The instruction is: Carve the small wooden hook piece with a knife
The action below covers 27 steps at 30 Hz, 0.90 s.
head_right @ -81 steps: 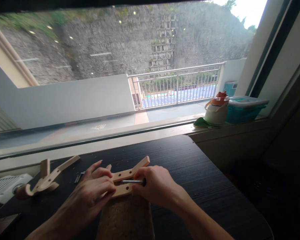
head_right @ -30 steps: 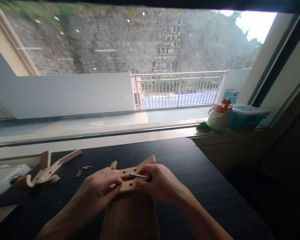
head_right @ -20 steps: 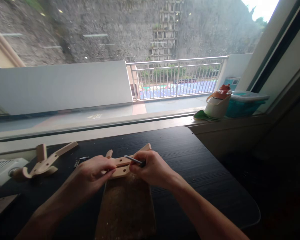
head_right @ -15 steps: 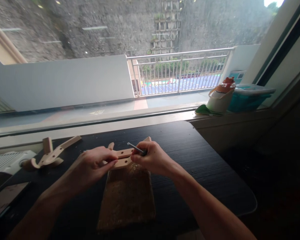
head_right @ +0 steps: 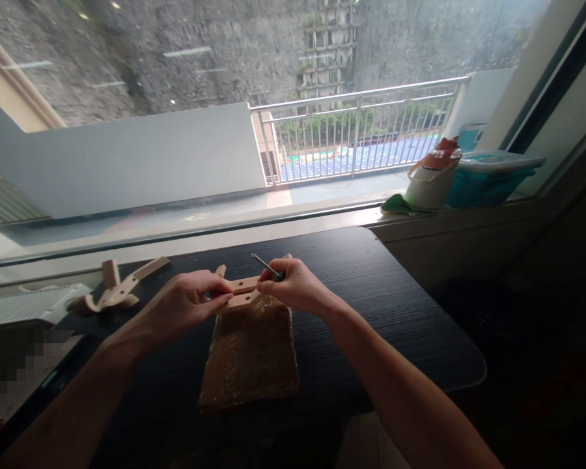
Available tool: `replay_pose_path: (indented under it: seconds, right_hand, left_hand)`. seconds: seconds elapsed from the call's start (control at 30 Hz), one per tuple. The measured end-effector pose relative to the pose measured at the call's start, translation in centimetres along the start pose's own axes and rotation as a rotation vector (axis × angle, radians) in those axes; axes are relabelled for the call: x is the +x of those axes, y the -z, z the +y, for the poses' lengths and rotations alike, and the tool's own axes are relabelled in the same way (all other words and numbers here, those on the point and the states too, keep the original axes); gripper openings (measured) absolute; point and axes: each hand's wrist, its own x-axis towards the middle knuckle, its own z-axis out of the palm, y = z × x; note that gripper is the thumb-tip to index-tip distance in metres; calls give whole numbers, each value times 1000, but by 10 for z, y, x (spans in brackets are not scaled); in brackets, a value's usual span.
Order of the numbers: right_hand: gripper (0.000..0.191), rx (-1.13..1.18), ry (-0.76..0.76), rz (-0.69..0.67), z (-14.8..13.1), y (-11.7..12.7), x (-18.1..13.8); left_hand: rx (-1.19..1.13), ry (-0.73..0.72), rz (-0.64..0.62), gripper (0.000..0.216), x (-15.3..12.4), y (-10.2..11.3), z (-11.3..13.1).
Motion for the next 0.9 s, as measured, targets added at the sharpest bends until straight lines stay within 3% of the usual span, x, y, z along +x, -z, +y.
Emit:
replay_pose_path:
  seconds: [0.33,0.5,0.67,0.9]
  right_hand:
    - [16,-29,-60,-40,-5,-1,-3]
    - [18,-100,-9,-53,-3,-1,-6]
    - [36,-233,-1,28,-1,-1,-8]
    - [24,-311,-20,4,-5,0,-10]
  left_hand:
    - [-13,21,-72,16,-3,-4,0]
    - [43,-70,20,16,-10,-10,-1]
    - [85,-228,96,15,-12,-14,-4]
    - [91,-248,98,15,-12,-16,-3]
